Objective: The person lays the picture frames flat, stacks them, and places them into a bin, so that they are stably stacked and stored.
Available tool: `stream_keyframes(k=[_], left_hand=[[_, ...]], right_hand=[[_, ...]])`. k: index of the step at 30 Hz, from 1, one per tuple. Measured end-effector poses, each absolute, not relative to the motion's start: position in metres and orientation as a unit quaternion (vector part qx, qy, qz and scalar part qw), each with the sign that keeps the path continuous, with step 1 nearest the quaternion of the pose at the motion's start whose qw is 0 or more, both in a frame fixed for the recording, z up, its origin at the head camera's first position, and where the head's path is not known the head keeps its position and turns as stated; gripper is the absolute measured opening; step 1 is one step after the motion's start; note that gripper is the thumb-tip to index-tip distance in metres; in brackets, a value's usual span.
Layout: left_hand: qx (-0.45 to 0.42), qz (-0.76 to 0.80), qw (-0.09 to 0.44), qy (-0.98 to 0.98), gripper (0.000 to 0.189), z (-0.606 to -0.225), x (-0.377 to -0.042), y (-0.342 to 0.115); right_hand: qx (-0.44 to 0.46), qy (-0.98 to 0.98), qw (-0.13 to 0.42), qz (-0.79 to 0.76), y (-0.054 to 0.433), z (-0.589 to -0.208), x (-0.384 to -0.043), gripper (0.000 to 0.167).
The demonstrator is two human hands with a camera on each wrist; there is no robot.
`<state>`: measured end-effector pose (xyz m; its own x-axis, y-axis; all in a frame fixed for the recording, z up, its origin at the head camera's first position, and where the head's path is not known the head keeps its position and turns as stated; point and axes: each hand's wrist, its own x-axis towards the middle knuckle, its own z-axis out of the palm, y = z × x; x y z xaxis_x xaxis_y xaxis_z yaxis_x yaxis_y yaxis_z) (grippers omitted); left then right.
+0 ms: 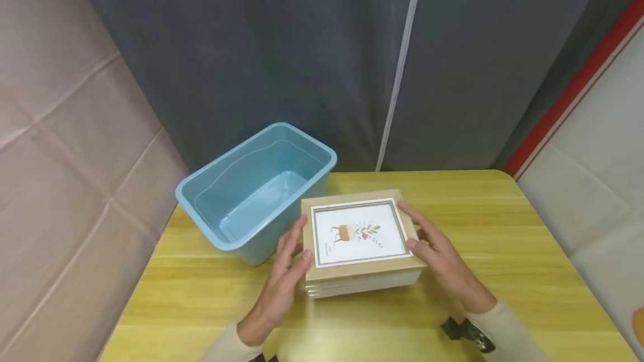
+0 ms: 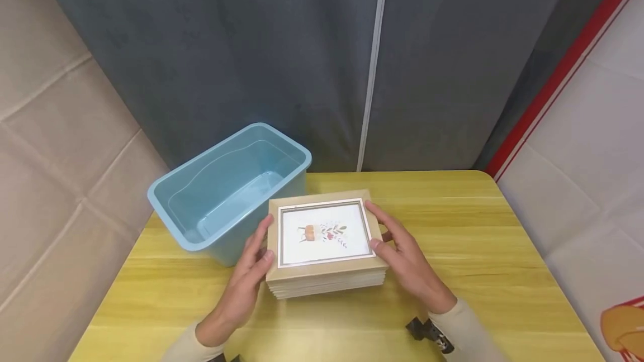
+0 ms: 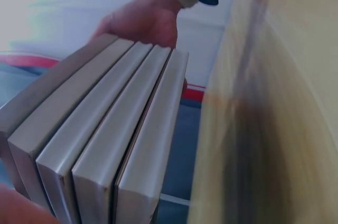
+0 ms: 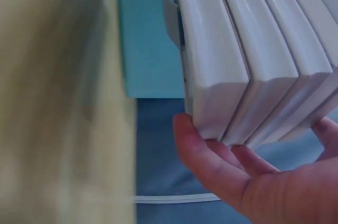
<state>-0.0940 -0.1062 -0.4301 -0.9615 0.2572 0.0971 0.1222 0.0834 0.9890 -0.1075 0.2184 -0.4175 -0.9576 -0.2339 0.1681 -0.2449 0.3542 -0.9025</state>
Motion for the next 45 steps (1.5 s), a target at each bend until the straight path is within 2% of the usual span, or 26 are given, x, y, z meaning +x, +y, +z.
stream_keyframes(k=[8,16,23,30,35,40,45], left_hand=[[0.121,0.673,0.001,0.730,0.066,-0.389,-0.087,-0.105],[0.104,0.681,-0.030,0.724,0.064,-0.357,-0.090,-0.113],[0.069,0.720,-0.034,0.689,0.061,-0.333,-0.096,-0.121],[0.066,0.748,-0.033,0.659,0.060,-0.311,-0.106,-0.135],[0.047,0.760,-0.012,0.648,0.059,-0.302,-0.112,-0.146],[0.039,0.763,0.002,0.645,0.058,-0.300,-0.113,-0.148],[0.065,0.764,-0.005,0.642,0.058,-0.294,-0.110,-0.143]], right_hand=[[0.193,-0.810,0.017,0.553,0.215,-0.373,-0.123,0.062],[0.219,-0.792,-0.017,0.569,0.200,-0.338,-0.156,0.061],[0.242,-0.774,-0.058,0.582,0.177,-0.308,-0.194,0.064],[0.239,-0.778,-0.076,0.576,0.160,-0.284,-0.215,0.063],[0.233,-0.777,-0.100,0.576,0.147,-0.277,-0.229,0.061],[0.231,-0.785,-0.107,0.565,0.145,-0.273,-0.233,0.060],[0.233,-0.787,-0.094,0.563,0.154,-0.262,-0.224,0.061]])
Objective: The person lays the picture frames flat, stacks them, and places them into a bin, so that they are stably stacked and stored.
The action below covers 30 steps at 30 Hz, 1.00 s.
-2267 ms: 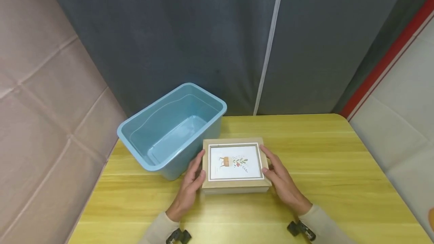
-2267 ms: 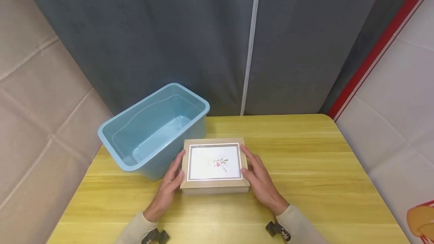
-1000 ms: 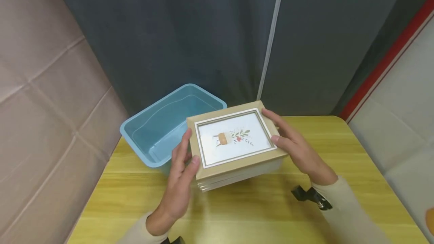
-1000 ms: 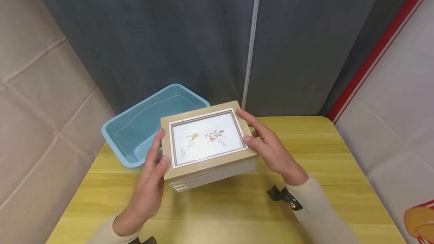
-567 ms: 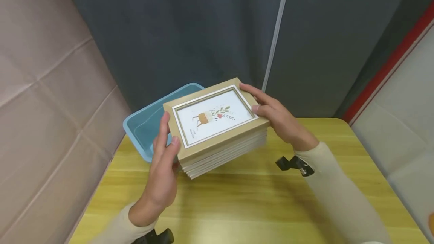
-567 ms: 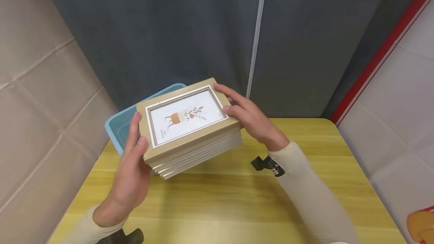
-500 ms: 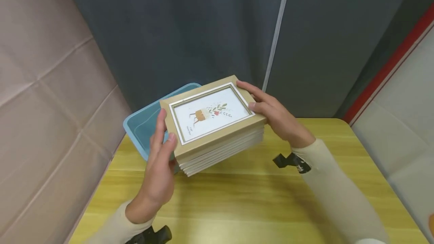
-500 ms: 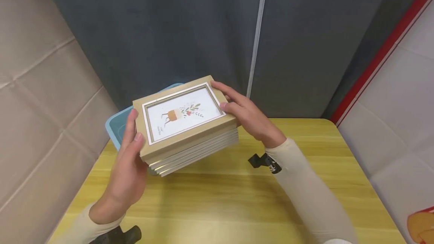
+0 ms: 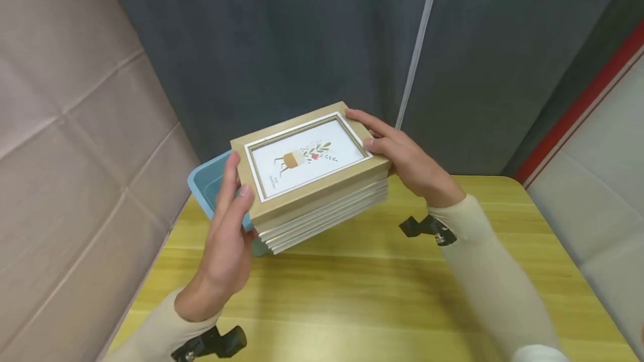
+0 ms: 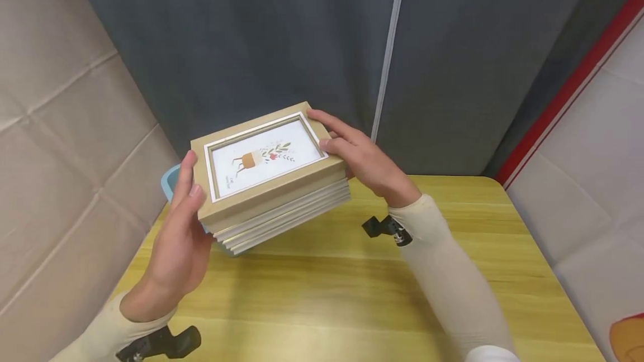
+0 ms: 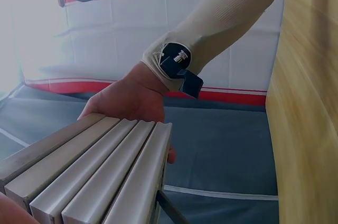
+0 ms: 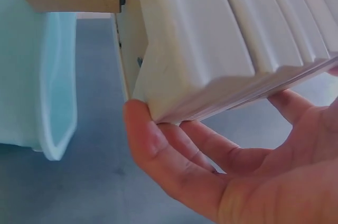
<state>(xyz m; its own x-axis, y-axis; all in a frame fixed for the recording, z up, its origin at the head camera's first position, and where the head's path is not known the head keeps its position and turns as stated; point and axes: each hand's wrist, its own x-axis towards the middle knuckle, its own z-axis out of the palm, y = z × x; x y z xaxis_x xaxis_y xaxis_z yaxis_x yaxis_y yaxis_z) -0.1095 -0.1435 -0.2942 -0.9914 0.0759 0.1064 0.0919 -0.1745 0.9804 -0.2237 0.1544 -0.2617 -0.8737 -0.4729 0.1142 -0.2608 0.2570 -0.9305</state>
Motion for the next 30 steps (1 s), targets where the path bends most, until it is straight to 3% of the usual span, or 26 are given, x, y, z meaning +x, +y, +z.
stream_keyframes(k=[9,18,23,30], left_hand=[[-0.098,-0.755,0.038,-0.647,0.060,-0.270,-0.113,-0.139],[-0.088,-0.755,0.076,-0.645,0.061,-0.249,-0.133,-0.152],[-0.044,-0.764,0.109,-0.634,0.059,-0.259,-0.152,-0.165],[0.033,-0.762,0.127,-0.634,0.066,-0.291,-0.181,-0.191]], right_hand=[[-0.254,0.775,0.051,-0.576,0.157,-0.233,-0.221,0.062],[-0.274,0.751,0.061,-0.598,0.134,-0.216,-0.250,0.062],[-0.281,0.760,0.078,-0.580,0.103,-0.226,-0.285,0.063],[-0.274,0.743,0.120,-0.600,0.056,-0.268,-0.333,0.069]])
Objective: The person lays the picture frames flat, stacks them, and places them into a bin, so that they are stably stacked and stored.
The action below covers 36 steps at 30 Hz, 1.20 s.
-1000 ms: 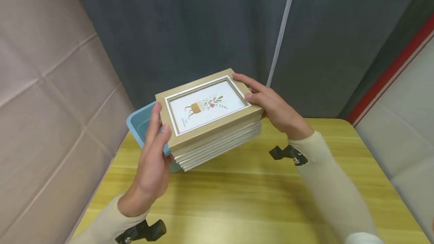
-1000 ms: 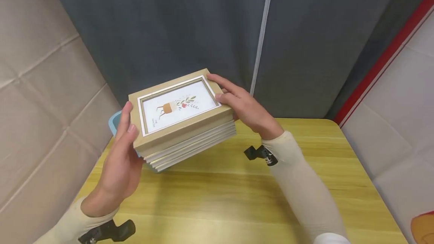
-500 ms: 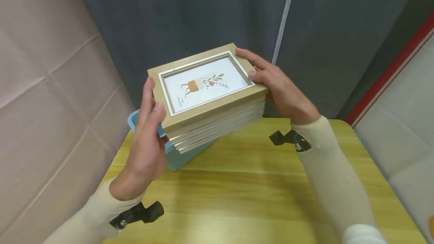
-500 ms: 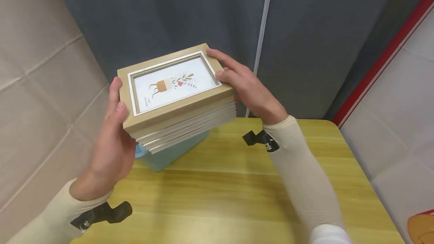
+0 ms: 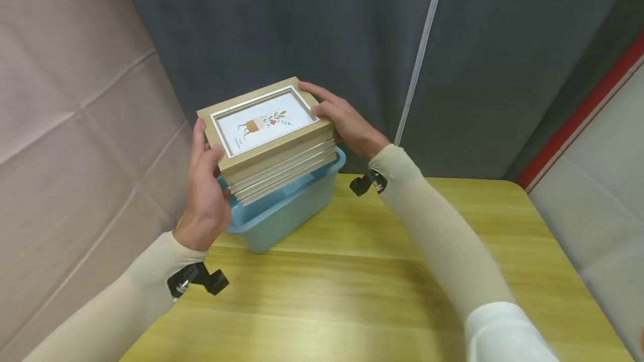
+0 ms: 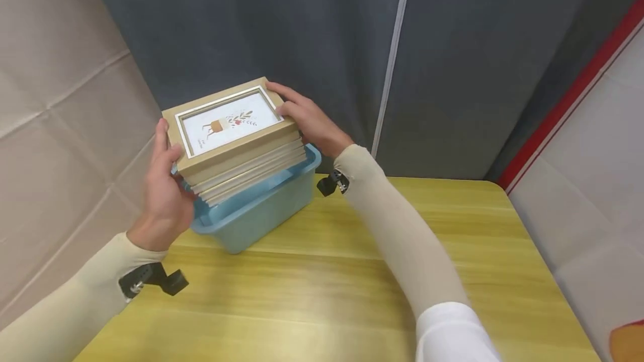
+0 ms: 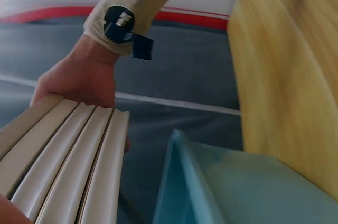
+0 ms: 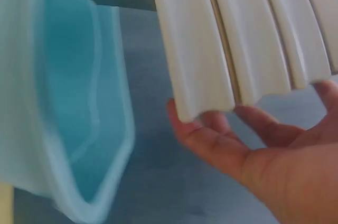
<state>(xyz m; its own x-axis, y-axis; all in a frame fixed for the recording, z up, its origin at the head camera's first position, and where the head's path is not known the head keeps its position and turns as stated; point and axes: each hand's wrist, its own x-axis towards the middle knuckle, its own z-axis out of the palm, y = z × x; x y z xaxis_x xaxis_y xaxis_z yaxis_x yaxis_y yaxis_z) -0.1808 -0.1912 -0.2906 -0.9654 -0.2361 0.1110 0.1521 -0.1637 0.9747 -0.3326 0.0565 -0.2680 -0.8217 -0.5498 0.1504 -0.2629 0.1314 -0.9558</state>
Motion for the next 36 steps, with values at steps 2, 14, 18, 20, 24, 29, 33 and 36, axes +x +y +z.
stream_keyframes(k=[2,14,18,20,24,29,33,36], left_hand=[[0.048,-0.758,0.128,-0.638,0.070,-0.300,-0.187,-0.198],[0.141,-0.741,0.122,-0.645,0.083,-0.336,-0.219,-0.204],[0.169,-0.734,0.102,-0.650,0.085,-0.341,-0.232,-0.196],[0.176,-0.731,0.103,-0.651,0.086,-0.344,-0.239,-0.192],[0.190,-0.722,0.105,-0.657,0.088,-0.352,-0.252,-0.186],[0.223,-0.704,0.099,-0.667,0.090,-0.367,-0.256,-0.187],[0.241,-0.701,0.089,-0.665,0.092,-0.376,-0.253,-0.194],[0.250,-0.703,0.082,-0.661,0.092,-0.378,-0.252,-0.197]], right_hand=[[-0.270,0.735,0.131,-0.608,0.045,-0.282,-0.343,0.071],[-0.192,0.718,0.212,-0.634,0.021,-0.338,-0.376,0.074],[-0.176,0.707,0.237,-0.643,0.027,-0.352,-0.388,0.078],[-0.167,0.700,0.243,-0.650,0.030,-0.359,-0.392,0.080],[-0.135,0.690,0.250,-0.665,0.035,-0.370,-0.396,0.084],[-0.123,0.686,0.270,-0.664,0.032,-0.375,-0.396,0.086],[-0.122,0.689,0.294,-0.651,0.023,-0.376,-0.395,0.088],[-0.114,0.692,0.306,-0.644,0.018,-0.377,-0.396,0.089]])
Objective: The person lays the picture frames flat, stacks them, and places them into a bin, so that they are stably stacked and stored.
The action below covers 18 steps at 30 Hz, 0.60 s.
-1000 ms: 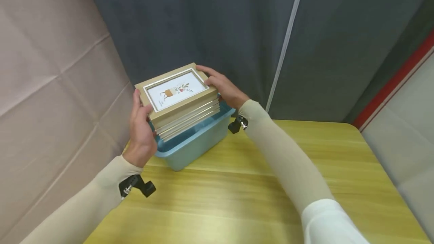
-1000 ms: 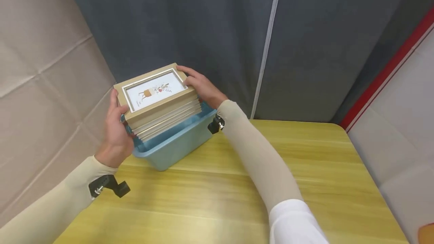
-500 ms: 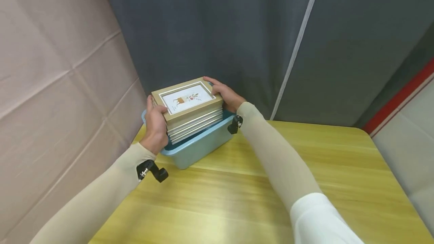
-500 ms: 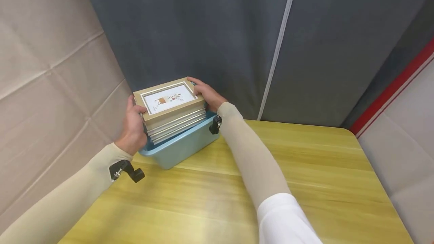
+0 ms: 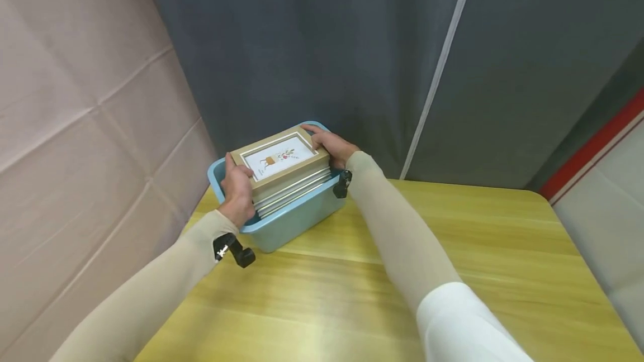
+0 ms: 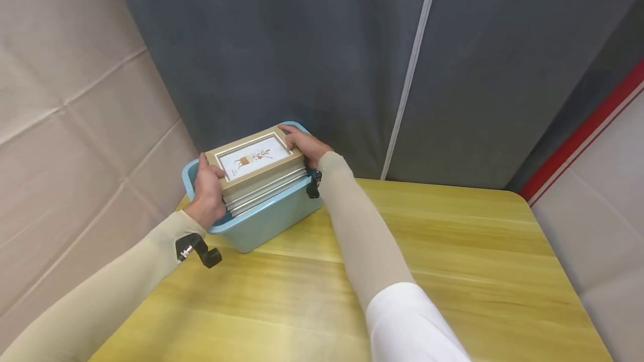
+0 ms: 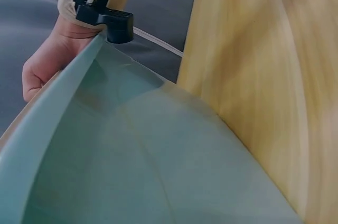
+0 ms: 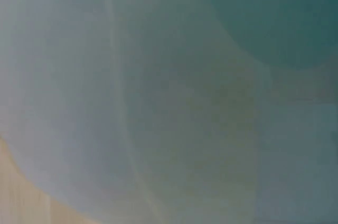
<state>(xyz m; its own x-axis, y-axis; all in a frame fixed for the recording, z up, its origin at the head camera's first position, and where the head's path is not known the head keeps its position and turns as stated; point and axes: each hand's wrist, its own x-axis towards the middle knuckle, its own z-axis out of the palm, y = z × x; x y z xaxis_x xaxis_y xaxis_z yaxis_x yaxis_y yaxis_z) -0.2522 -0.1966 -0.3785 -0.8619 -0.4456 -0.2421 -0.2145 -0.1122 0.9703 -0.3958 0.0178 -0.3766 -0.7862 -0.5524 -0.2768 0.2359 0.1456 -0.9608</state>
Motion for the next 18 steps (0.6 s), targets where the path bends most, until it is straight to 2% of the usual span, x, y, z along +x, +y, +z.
stream_keyframes(k=[6,12,18], left_hand=[[0.264,-0.707,0.068,-0.653,0.096,-0.382,-0.254,-0.193],[0.261,-0.692,0.048,-0.672,0.092,-0.387,-0.255,-0.187],[0.258,-0.685,0.032,-0.680,0.096,-0.388,-0.259,-0.182]], right_hand=[[-0.096,0.707,0.326,-0.620,0.017,-0.379,-0.398,0.093],[-0.072,0.724,0.341,-0.595,0.020,-0.383,-0.395,0.095],[-0.081,0.737,0.338,-0.579,0.025,-0.383,-0.393,0.097]])
